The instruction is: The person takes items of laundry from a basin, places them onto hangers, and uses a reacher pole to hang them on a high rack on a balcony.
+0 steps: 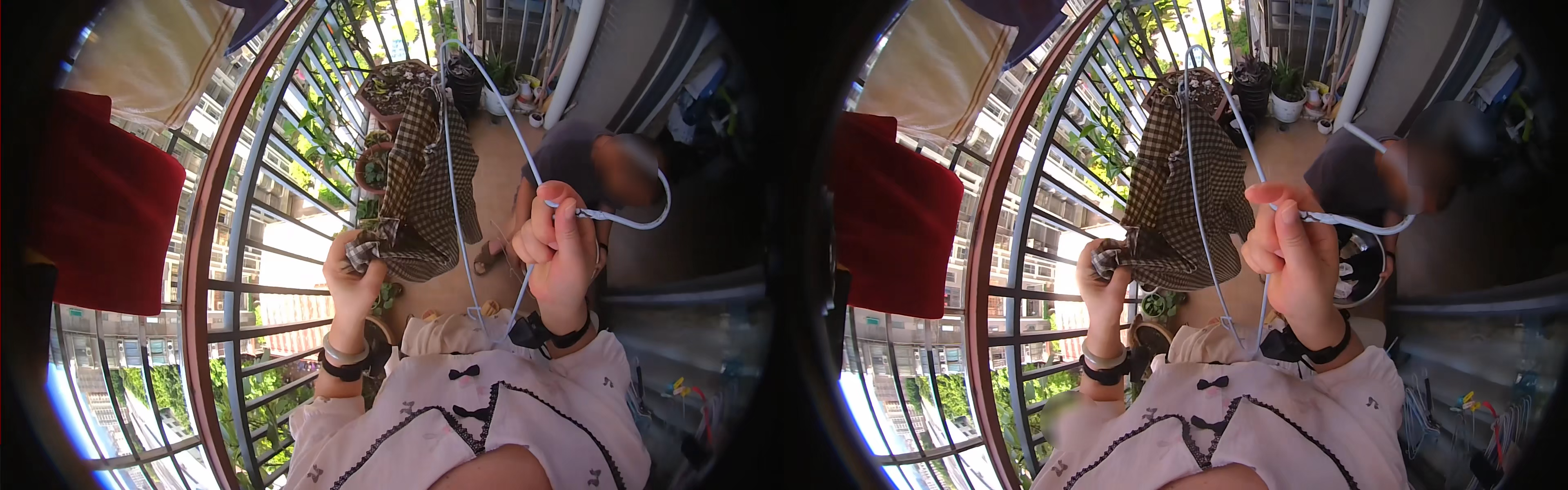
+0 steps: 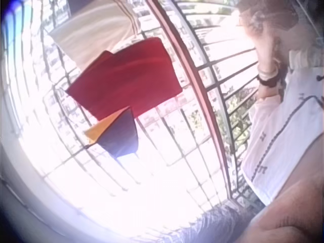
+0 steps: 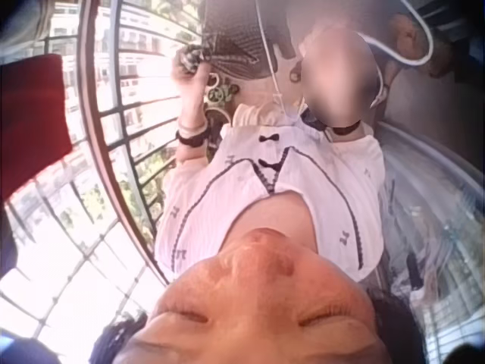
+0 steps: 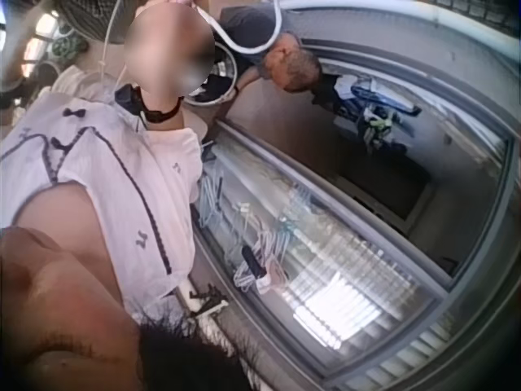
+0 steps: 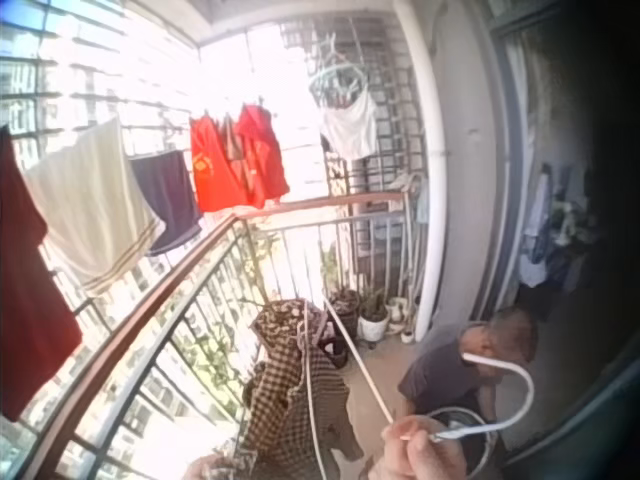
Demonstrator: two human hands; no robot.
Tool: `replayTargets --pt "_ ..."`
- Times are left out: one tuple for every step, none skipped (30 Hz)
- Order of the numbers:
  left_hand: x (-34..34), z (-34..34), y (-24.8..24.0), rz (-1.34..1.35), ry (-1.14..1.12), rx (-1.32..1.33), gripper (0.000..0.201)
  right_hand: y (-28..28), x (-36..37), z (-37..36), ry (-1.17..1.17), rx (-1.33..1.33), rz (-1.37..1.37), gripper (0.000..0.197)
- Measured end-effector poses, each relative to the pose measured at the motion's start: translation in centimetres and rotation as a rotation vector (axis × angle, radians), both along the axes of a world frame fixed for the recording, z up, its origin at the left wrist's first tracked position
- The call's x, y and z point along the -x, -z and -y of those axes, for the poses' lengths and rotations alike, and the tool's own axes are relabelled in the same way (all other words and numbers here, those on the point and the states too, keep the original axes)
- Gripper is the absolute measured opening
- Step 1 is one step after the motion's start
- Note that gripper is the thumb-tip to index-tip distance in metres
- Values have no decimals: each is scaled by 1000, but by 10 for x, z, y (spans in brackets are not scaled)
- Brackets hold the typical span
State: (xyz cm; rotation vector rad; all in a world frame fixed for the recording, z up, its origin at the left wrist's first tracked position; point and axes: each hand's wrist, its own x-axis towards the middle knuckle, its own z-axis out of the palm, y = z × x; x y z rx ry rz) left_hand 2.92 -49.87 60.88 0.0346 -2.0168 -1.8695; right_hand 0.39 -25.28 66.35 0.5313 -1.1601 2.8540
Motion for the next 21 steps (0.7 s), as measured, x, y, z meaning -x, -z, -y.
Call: replayTargets --pt "1 4 1 -83 -77 74 33 -4 -2 2 0 -17 -36 33" --pt "3 9 1 -157 -174 158 32 -7 -5 2 21 -21 -100 33" --pt "2 15 0 -192 -248 220 28 -11 -8 0 41 -28 -125 33" --pt "3 23 -1 -242 -276 146 32 -14 -10 -1 58 -43 -181 33" --pt "3 29 -2 -345 -372 221 36 -17 -15 -3 113 -60 -184 34" --pt "3 35 -3 -431 -478 307 39 -20 -17 -6 144 -133 -241 32" --pt "4 44 -5 -486 -518 303 42 -22 -21 -8 164 -122 -252 31" --pt "5 52 -8 -527 -567 309 45 -23 -24 -9 187 -93 -270 29" --pt "5 59 -10 -525 -603 321 44 -25 -26 -10 186 -83 -291 31" --pt "6 66 -11 -539 -618 391 48 -26 -28 -12 185 -74 -314 32" --pt "8 71 -11 -562 -625 353 51 -28 -28 -12 186 -53 -337 33" --pt "10 76 -11 -563 -630 296 55 -29 -28 -13 199 -40 -342 33" --pt "13 83 -11 -613 -660 340 56 -31 -27 -14 214 -17 -343 33" --pt "17 91 -12 -618 -681 346 58 -33 -25 -14 231 22 -344 33" --pt "7 97 -12 -420 -795 331 51 -35 -23 -14 258 -4 -379 33" --pt "9 100 -8 -425 -746 201 33 -37 -20 -14 291 -26 -362 33" --pt "6 103 -6 -274 -740 228 25 -39 -17 -13 326 -33 -349 33" --pt "5 105 -4 -81 -756 219 17 -41 -13 -12 350 -13 -348 32" --pt "4 103 0 -95 -716 87 10 -43 -8 -11 318 -29 -376 33" --pt "4 101 2 -199 -563 -157 10 -45 -3 -8 291 -32 -350 32" --pt "4 98 4 -150 -454 -364 10 -45 2 -3 270 -16 -325 31"
